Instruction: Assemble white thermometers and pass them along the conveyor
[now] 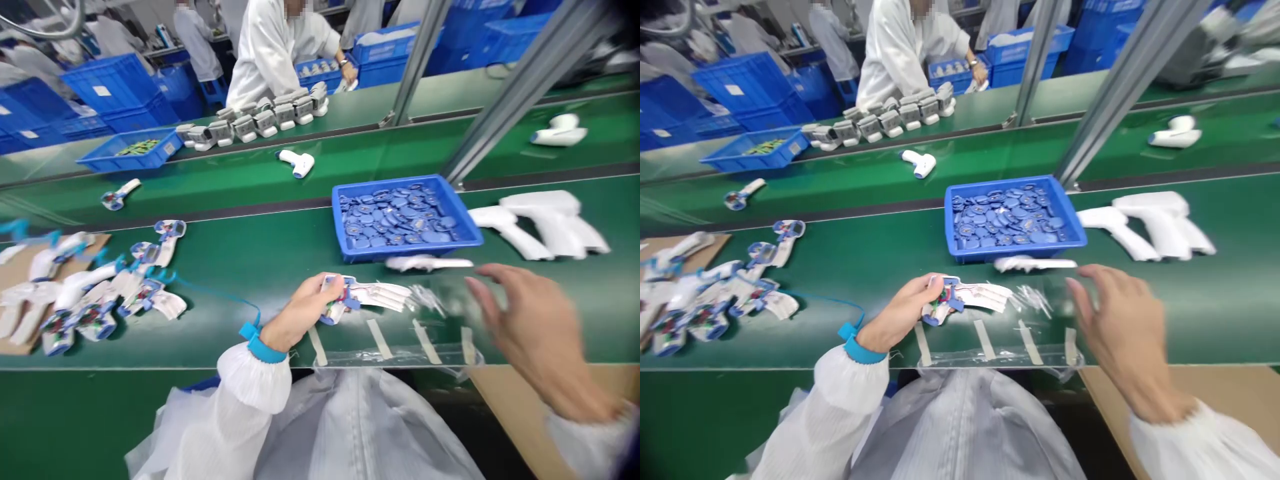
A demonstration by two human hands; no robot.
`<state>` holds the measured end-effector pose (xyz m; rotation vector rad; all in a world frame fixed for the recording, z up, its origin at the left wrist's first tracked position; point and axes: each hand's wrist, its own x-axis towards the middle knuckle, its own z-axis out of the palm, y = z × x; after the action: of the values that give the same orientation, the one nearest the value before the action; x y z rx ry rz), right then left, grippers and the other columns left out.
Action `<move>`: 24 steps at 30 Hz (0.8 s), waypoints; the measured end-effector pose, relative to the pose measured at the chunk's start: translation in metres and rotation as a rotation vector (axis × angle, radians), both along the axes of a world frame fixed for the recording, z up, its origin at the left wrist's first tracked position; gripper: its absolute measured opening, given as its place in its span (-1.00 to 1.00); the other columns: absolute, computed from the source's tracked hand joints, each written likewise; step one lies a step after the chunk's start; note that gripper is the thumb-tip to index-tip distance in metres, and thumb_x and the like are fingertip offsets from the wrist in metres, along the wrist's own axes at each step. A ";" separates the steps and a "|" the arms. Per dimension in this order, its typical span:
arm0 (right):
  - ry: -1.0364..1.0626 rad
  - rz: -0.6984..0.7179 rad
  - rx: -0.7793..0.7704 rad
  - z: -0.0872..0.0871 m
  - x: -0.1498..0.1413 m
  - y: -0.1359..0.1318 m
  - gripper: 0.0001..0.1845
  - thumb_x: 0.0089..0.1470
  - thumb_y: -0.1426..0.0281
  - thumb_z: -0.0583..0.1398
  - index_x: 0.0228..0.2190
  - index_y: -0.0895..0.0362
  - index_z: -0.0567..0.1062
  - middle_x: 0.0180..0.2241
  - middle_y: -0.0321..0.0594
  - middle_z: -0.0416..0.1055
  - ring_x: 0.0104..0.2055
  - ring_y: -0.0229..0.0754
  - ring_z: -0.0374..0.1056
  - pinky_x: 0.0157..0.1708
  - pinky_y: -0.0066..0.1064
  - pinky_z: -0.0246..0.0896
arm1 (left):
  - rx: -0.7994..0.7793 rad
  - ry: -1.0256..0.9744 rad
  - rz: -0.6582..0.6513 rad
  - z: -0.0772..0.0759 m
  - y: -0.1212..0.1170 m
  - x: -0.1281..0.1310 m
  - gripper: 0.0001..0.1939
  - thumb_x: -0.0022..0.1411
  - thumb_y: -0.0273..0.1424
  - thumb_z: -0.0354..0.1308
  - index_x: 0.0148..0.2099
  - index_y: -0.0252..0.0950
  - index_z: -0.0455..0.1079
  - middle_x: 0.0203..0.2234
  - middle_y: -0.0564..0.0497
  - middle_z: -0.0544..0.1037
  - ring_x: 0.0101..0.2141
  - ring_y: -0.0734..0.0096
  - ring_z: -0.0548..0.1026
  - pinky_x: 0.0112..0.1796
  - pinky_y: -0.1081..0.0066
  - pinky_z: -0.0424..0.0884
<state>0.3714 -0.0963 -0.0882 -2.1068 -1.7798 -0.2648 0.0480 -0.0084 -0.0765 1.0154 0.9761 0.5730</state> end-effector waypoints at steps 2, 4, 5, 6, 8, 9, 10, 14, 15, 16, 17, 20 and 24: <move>0.036 0.048 0.004 -0.008 -0.006 0.011 -0.66 0.38 0.20 0.09 -0.12 0.16 0.55 -0.10 0.15 0.58 -0.12 0.18 0.48 -0.07 -0.06 0.34 | -0.004 0.013 -0.002 -0.001 0.000 0.000 -0.46 0.27 0.09 0.28 -0.20 -0.35 0.41 -0.43 0.06 0.44 -0.46 0.55 0.30 -0.42 0.47 0.18; 0.043 0.124 0.034 -0.009 -0.011 0.018 -0.66 0.40 0.25 0.08 -0.08 0.20 0.57 -0.04 0.14 0.57 -0.07 0.14 0.47 -0.02 -0.10 0.35 | -0.024 0.010 -0.015 -0.001 0.000 -0.002 -0.48 0.28 0.06 0.30 -0.18 -0.35 0.42 -0.43 0.05 0.47 -0.47 0.54 0.33 -0.42 0.47 0.18; 0.031 0.173 0.066 -0.007 -0.014 0.021 -0.64 0.41 0.27 0.07 -0.05 0.21 0.58 -0.01 0.13 0.57 -0.04 0.12 0.47 0.00 -0.12 0.35 | -0.030 0.008 -0.018 0.000 0.001 -0.003 -0.49 0.27 0.04 0.31 -0.16 -0.35 0.43 -0.43 0.04 0.48 -0.47 0.53 0.34 -0.42 0.46 0.18; 0.018 0.232 0.088 -0.005 -0.019 0.024 -0.63 0.42 0.28 0.06 -0.03 0.22 0.58 0.01 0.11 0.57 -0.01 0.10 0.47 0.01 -0.14 0.35 | -0.031 0.009 -0.018 0.000 0.001 -0.004 -0.50 0.25 0.02 0.34 -0.14 -0.36 0.44 -0.43 0.03 0.50 -0.47 0.52 0.35 -0.42 0.46 0.18; 0.004 0.359 0.088 -0.002 -0.031 0.035 -0.62 0.43 0.29 0.05 0.01 0.20 0.58 0.03 0.04 0.58 0.03 0.05 0.46 0.02 -0.16 0.36 | -0.015 0.024 -0.014 0.001 0.002 -0.007 -0.50 0.20 -0.03 0.40 -0.08 -0.37 0.47 -0.40 -0.01 0.55 -0.45 0.49 0.40 -0.41 0.46 0.21; -0.006 0.412 0.065 -0.001 -0.039 0.042 -0.62 0.43 0.30 0.05 0.02 0.20 0.58 0.02 0.02 0.58 0.03 0.04 0.46 0.01 -0.16 0.36 | -0.002 0.037 -0.010 0.001 0.002 -0.009 -0.50 0.18 -0.06 0.43 -0.06 -0.37 0.49 -0.38 -0.03 0.57 -0.43 0.47 0.42 -0.40 0.46 0.23; -0.029 0.448 0.027 0.000 -0.046 0.051 -0.63 0.41 0.30 0.06 0.01 0.20 0.58 0.00 0.02 0.59 0.02 0.05 0.46 -0.01 -0.14 0.36 | 0.010 0.051 -0.005 0.001 0.002 -0.012 -0.50 0.16 -0.09 0.45 -0.05 -0.38 0.50 -0.36 -0.05 0.59 -0.41 0.46 0.44 -0.38 0.46 0.25; -0.157 0.457 -0.206 0.005 -0.065 0.073 -0.71 0.33 0.34 0.07 -0.23 0.18 0.57 -0.17 0.06 0.57 -0.06 0.13 0.43 -0.11 -0.07 0.27 | 0.022 0.054 0.027 0.001 -0.004 -0.031 -0.50 0.17 -0.11 0.45 -0.05 -0.41 0.51 -0.35 -0.07 0.60 -0.42 0.46 0.45 -0.39 0.45 0.26; -0.147 0.433 -0.243 0.007 -0.067 0.072 -0.73 0.30 0.35 0.06 -0.26 0.17 0.54 -0.19 0.06 0.55 -0.09 0.12 0.43 -0.14 -0.09 0.27 | 0.014 0.040 0.040 0.001 -0.006 -0.037 -0.49 0.17 -0.11 0.44 -0.03 -0.42 0.50 -0.36 -0.08 0.59 -0.42 0.45 0.45 -0.40 0.45 0.25; -0.118 0.405 -0.263 0.010 -0.068 0.070 -0.75 0.28 0.35 0.05 -0.27 0.15 0.51 -0.23 0.05 0.55 -0.17 0.09 0.44 -0.21 -0.13 0.26 | 0.006 0.025 0.058 0.000 -0.008 -0.043 -0.48 0.18 -0.10 0.44 -0.02 -0.42 0.50 -0.36 -0.08 0.59 -0.42 0.45 0.46 -0.40 0.45 0.26; -0.075 0.369 -0.275 0.013 -0.069 0.065 -0.76 0.28 0.33 0.04 -0.25 0.14 0.47 -0.31 0.00 0.53 -0.29 0.03 0.43 -0.31 -0.18 0.24 | 0.001 0.013 0.075 -0.001 -0.010 -0.048 -0.48 0.20 -0.08 0.43 -0.03 -0.42 0.51 -0.37 -0.08 0.59 -0.42 0.45 0.46 -0.40 0.45 0.26; 0.105 0.325 -0.336 0.021 -0.077 0.049 -0.64 0.36 0.07 0.02 -0.19 0.09 0.39 -0.56 -0.25 0.35 -0.59 -0.14 0.20 -0.55 -0.28 0.08 | -0.027 -0.023 0.115 -0.004 -0.011 -0.059 -0.45 0.29 0.06 0.30 -0.12 -0.41 0.54 -0.37 -0.09 0.60 -0.39 0.42 0.49 -0.37 0.45 0.32; 0.174 0.513 -0.212 0.027 -0.110 0.040 -0.38 0.38 -0.13 -0.10 -0.12 0.11 0.46 -0.34 -0.07 0.43 -0.35 -0.01 0.35 -0.38 -0.21 0.24 | -0.035 -0.101 0.116 -0.009 -0.006 -0.059 -0.27 0.32 0.25 0.09 -0.16 -0.39 0.58 -0.40 -0.10 0.61 -0.36 0.33 0.54 -0.30 0.39 0.42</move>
<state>0.2611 -0.0559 -0.0614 -1.6529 -2.2303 0.2463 -0.0113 -0.0145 -0.0859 0.8944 0.9560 0.6942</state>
